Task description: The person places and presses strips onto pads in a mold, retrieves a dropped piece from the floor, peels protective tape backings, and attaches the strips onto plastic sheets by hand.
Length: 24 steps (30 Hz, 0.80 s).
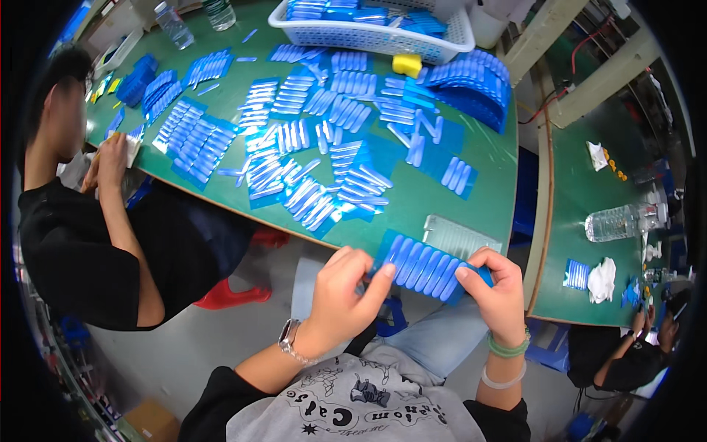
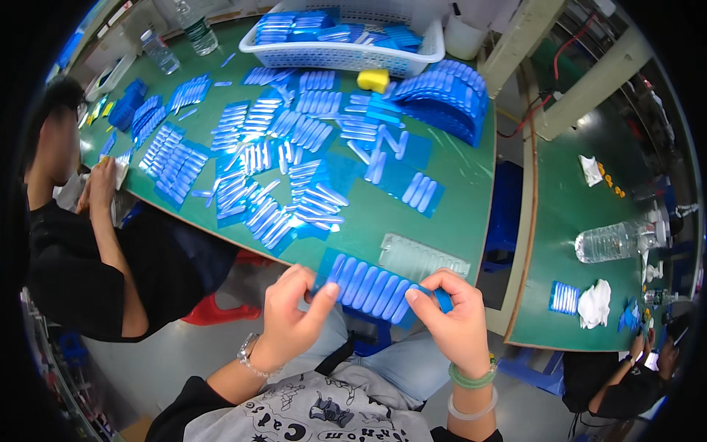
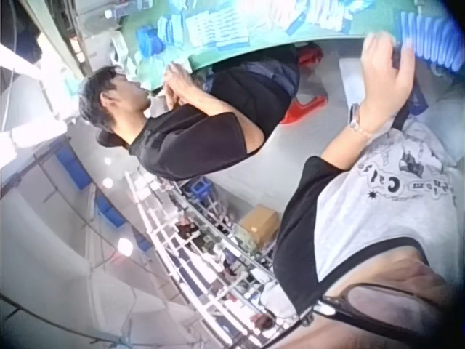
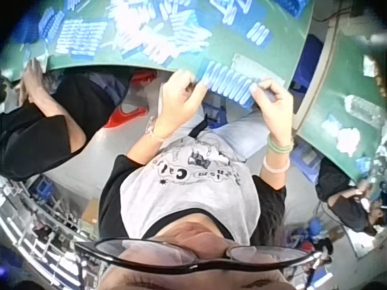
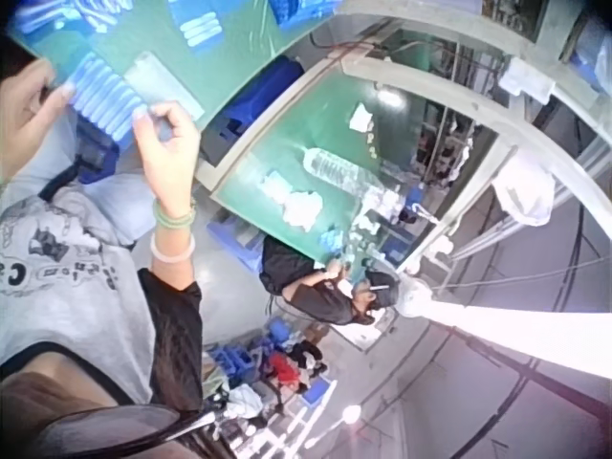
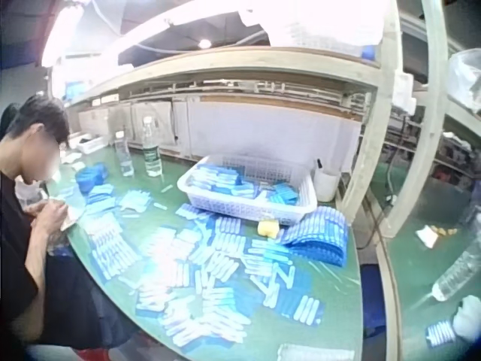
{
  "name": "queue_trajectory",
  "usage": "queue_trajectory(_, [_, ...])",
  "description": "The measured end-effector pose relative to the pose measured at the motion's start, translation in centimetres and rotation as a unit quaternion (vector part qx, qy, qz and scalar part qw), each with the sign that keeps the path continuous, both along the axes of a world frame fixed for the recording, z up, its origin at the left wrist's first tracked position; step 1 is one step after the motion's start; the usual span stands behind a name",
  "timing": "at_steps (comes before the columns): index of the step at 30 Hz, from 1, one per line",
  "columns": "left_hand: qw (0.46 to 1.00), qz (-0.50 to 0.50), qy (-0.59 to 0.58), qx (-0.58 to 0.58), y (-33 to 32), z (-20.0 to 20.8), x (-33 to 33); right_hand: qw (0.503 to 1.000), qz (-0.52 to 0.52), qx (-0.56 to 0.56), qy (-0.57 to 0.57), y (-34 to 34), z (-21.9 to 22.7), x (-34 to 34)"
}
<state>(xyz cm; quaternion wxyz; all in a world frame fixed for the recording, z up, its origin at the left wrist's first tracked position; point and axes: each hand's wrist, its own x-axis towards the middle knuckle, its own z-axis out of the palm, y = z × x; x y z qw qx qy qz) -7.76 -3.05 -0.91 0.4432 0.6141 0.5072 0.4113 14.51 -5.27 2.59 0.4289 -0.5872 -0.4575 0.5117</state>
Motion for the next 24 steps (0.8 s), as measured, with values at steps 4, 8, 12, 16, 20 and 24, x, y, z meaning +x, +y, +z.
queue_trajectory(4, [0.966, -0.032, 0.095, 0.240, 0.7, -0.1, 1.5, 0.988, -0.087, 0.050, -0.118, -0.2, -0.3, 0.9])
queue_trajectory(8, [0.932, 0.033, 0.234, 0.273, 4.0, -0.8, 2.7, 0.959, -0.187, 0.153, -0.148, -0.2, -1.3, 2.4])
queue_trajectory(12, [0.884, 0.117, 0.377, 0.252, 5.3, -1.4, 2.0, 0.962, -0.258, 0.084, 0.021, -5.7, -2.7, 3.1])
queue_trajectory(16, [0.859, 0.124, 0.264, 0.421, 4.8, -2.8, 1.5, 0.925, -0.353, 0.012, 0.139, -12.7, -5.7, 3.9])
queue_trajectory(20, [0.832, -0.015, 0.226, 0.507, 0.0, -5.7, 0.1, 0.915, -0.378, -0.059, 0.131, -18.3, -9.3, 6.5])
queue_trajectory(24, [0.874, -0.244, 0.204, 0.368, -5.5, -9.3, 3.8, 0.890, -0.439, -0.116, 0.035, -24.3, -16.0, 9.2])
